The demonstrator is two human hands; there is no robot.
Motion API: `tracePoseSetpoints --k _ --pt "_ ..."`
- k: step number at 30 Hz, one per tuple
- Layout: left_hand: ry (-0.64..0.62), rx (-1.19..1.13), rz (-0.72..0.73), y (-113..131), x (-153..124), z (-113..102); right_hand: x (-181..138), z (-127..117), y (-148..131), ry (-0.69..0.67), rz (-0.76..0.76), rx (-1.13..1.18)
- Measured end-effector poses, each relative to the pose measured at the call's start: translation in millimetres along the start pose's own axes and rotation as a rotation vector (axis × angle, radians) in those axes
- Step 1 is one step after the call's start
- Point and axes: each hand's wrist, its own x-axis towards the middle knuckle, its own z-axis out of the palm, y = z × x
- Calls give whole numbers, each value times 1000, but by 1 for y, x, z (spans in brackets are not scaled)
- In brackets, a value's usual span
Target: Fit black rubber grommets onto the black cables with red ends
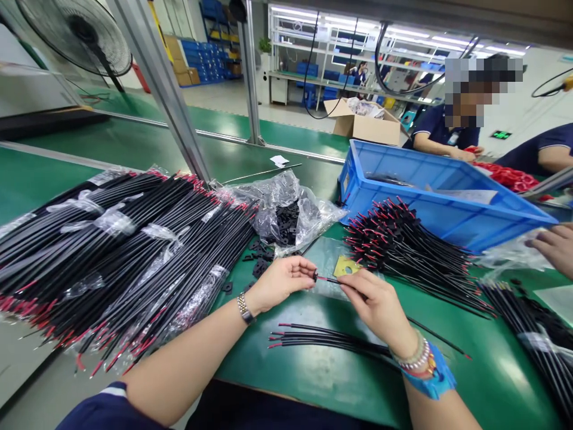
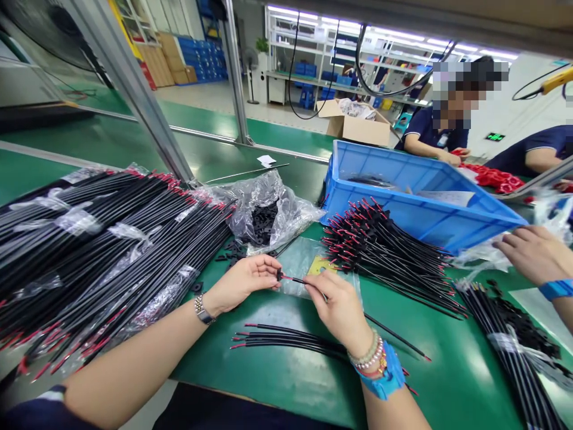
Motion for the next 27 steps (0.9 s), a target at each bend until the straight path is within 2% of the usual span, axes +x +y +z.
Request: tracePoseSetpoints --k 5,7,10,12,14,17,21,27 --pt "-5 200 64 -5 -1 2 -5 9 -6 -32 -58 -154" --pt "8 398 181 -6 -2 2 -6 12 -9 -42 -48 -197" --pt "-5 719 449 -7 -4 1 -5 13 -14 -98 -11 -199" --pt "-46 836 577 -8 -5 1 -3 12 -16 -158 33 -137" --pt "-85 891 641 -9 -6 2 -1 12 -17 -206 79 -32" --pt "-121 913 665 -10 -7 5 2 12 -18 -247 122 130" --pt "-180 865 618 -8 -8 9 5 14 -19 -271 139 254" --pt "-141 734 500 -4 -11 10 6 8 -19 -308 200 407"
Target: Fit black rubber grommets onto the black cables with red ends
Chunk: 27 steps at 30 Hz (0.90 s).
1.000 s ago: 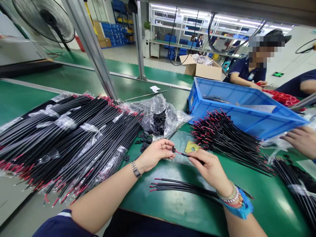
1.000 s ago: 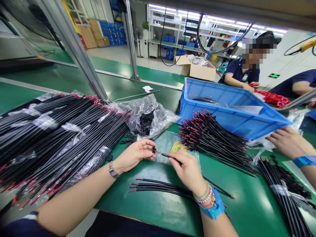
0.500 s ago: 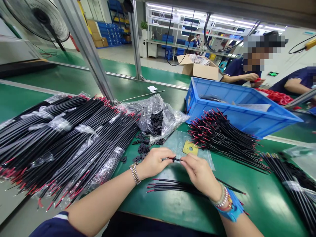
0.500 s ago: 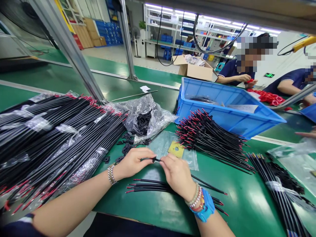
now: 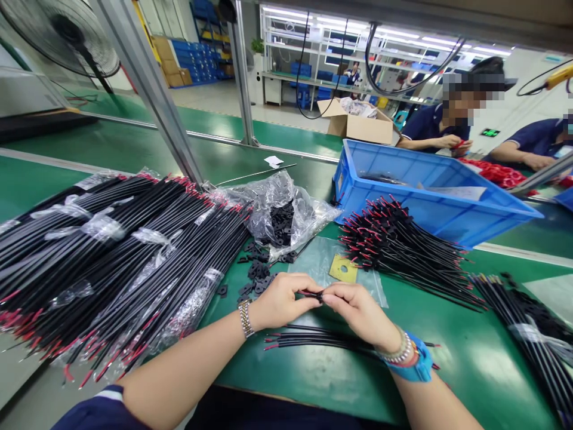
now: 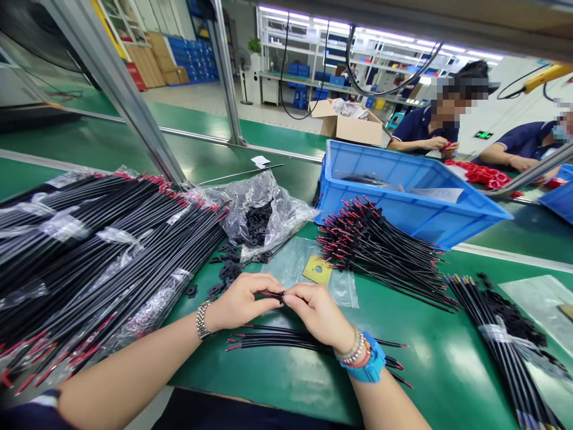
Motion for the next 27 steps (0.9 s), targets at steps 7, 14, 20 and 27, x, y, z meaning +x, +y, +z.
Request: tracePoseSetpoints --k 7,14,20,27 --pt "-12 -25 3 1 1 -5 -1 -5 0 -50 43 66" --pt "-29 -69 3 -2 -2 -2 0 0 1 -38 16 53" --pt "-1 166 69 -2 1 -7 -4 -12 7 98 -79 -297" --pt "416 451 -47 -4 4 -48 1 -87 78 961 -83 -860"
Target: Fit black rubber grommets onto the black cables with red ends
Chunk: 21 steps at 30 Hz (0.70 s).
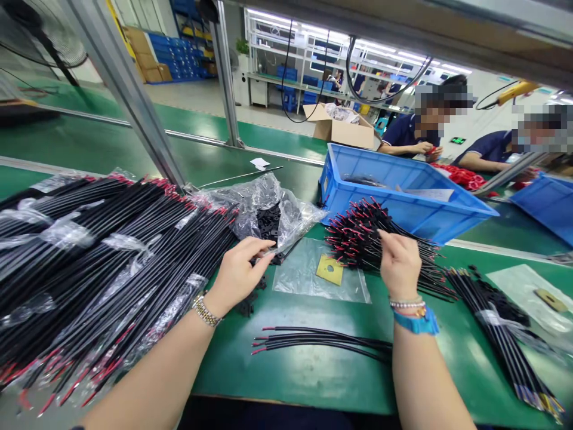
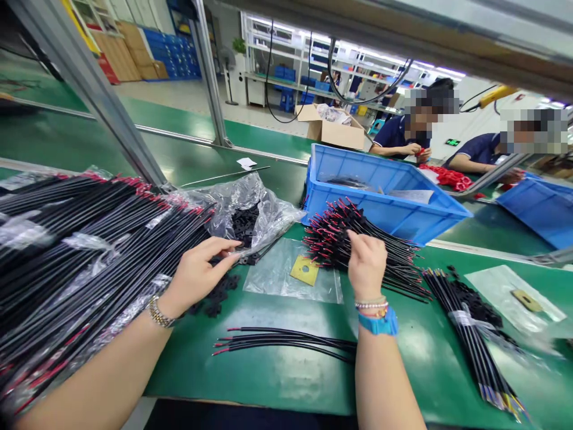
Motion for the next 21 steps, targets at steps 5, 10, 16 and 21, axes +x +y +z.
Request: tracePoseSetpoints --k 5,10,16,21 --pt "-301 317 -38 -10 3 -6 -4 26 28 -7 74 27" --pt "-505 529 -20 -13 1 4 -10 -4 -18 -75 95 173" --pt "-659 612 69 -11 -4 7 -36 -22 -104 -1012 -269 544" --pt "-615 599 79 -11 -6 9 -57 -17 -135 -1239 -321 355"
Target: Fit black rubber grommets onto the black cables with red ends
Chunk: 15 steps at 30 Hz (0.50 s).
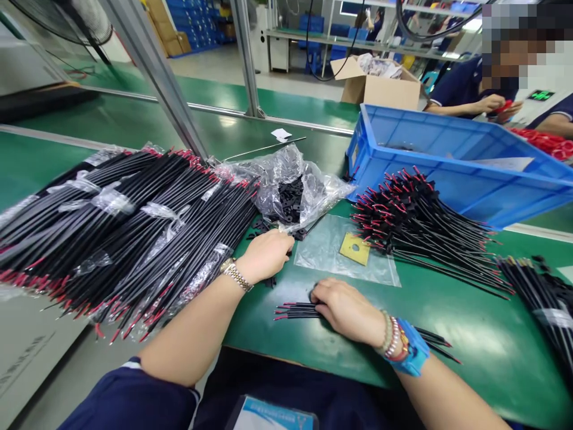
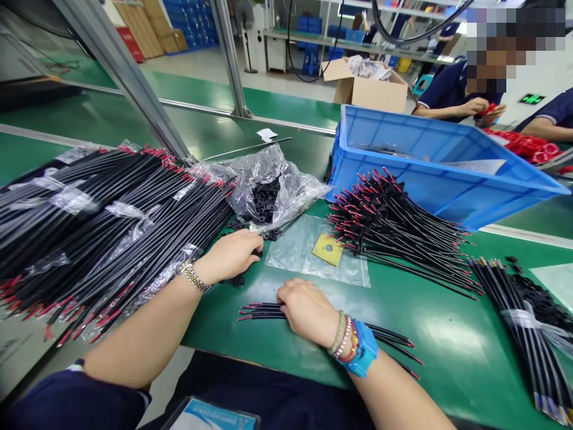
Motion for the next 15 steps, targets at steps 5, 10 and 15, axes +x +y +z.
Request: tracePoseSetpoints --k 5,10,15 --pt "29 -4 -33 1 1 -2 -2 -1 -1 48 7 31" --pt "120 -162 -146 4 2 -5 -6 -17 34 329 108 92" --pt "229 -469 -81 8 3 -7 -3 -22 76 495 335 -26"
